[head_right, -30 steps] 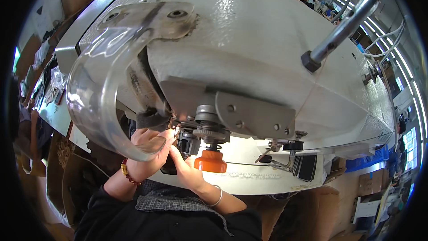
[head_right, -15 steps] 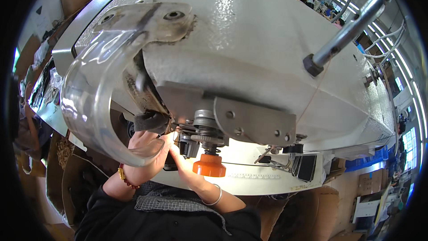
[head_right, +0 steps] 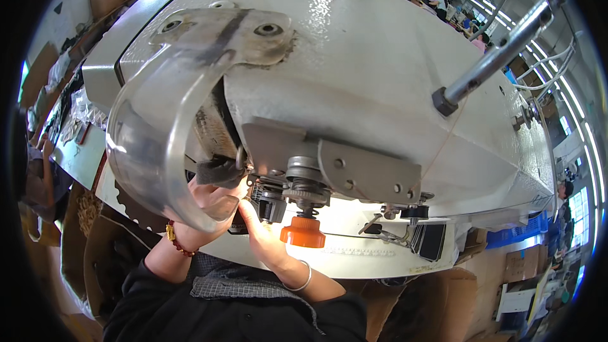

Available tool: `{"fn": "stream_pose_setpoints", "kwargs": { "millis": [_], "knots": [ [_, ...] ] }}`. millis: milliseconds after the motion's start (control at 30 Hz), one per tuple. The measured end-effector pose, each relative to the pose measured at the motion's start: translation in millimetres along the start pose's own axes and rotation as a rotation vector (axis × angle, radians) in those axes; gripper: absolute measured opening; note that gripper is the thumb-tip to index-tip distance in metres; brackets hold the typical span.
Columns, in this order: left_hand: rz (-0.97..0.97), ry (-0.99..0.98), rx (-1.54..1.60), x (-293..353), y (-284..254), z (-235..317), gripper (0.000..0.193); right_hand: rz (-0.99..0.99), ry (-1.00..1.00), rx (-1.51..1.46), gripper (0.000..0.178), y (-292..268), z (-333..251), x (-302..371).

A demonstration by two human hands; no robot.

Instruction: The person takes shoe uppers from a bin one by one and stitches them using an industrial sewing machine.

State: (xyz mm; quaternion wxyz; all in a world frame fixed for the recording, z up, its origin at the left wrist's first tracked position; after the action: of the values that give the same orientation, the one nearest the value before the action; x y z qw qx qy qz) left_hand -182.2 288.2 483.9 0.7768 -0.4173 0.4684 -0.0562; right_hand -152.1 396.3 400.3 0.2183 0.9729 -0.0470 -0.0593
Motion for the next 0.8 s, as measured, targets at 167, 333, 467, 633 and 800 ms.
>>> {"fn": "stream_pose_setpoints", "kwargs": {
  "millis": [167,333,467,633,800],
  "knots": [
    [-0.02,0.029,-0.052,-4,6,-2,0.033,0.02,0.067,-0.112,0.029,-9,18,-6],
    [-0.003,0.027,0.043,-4,0,-4,0.032,0.013,-0.018,-0.166,0.03,-4,8,-7],
    [-0.06,0.037,-0.037,-5,-4,-1,0.024,0.046,0.1,-0.123,0.028,-10,10,0],
    [-0.037,0.042,-0.023,-8,-4,-2,0.026,0.045,0.126,-0.075,0.028,-16,18,0],
    [0.018,0.068,-0.088,-20,-13,4,0.039,0.036,0.053,-0.171,0.026,-17,23,-11]
  ]
}}
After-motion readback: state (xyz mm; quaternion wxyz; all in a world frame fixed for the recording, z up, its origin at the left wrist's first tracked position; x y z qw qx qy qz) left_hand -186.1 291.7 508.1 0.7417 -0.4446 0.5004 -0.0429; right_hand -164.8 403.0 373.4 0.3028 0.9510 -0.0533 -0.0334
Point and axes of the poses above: each hand's wrist, its own x-axis away from the middle knuckle, its own y-axis out of the palm, z = x × y, the point moved 5 cm from there along -x, towards the middle knuckle, and after that the axes turned 5 degrees about -x, right-handed, at the moved point
